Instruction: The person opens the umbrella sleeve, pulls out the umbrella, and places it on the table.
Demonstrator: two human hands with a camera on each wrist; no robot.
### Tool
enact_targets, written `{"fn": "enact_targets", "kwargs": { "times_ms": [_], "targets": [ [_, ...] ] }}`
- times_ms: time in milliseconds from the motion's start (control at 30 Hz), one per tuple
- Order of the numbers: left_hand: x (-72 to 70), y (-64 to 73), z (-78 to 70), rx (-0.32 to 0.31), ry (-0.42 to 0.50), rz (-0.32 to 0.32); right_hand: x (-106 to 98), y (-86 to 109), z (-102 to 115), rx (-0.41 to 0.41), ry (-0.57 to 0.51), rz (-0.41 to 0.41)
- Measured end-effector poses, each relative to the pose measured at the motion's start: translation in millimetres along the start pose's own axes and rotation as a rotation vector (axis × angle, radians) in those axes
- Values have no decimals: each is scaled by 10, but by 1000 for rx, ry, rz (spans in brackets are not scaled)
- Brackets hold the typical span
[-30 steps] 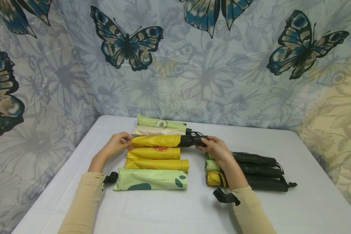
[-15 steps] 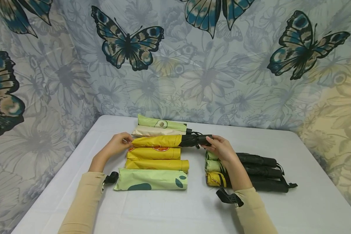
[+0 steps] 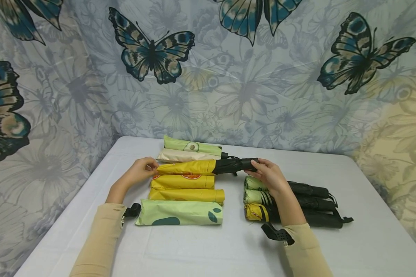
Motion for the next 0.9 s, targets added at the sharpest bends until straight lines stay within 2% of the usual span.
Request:
{"fn": "enact_targets", "kwargs": {
  "times_ms": [533,800,900],
  "targets": [
    [-10,2,1,15,-14,-1,-49,20,9,-25,5,43],
    [60,-23,-6,5,97,57,-96,1,-17,-36,1,28],
    [84,-40,-41,25,97,66,-109,-7,-23,-34,-16,31]
  ]
}}
Point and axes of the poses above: each hand's wrist, its own y-axis away from the middle knuckle, its own x-axis out of the palm, z = x × y, the point moved 5 cm from there along -y, towards the middle knuckle, and after that the axes turned 10 degrees about -y, right-handed, at the moved point
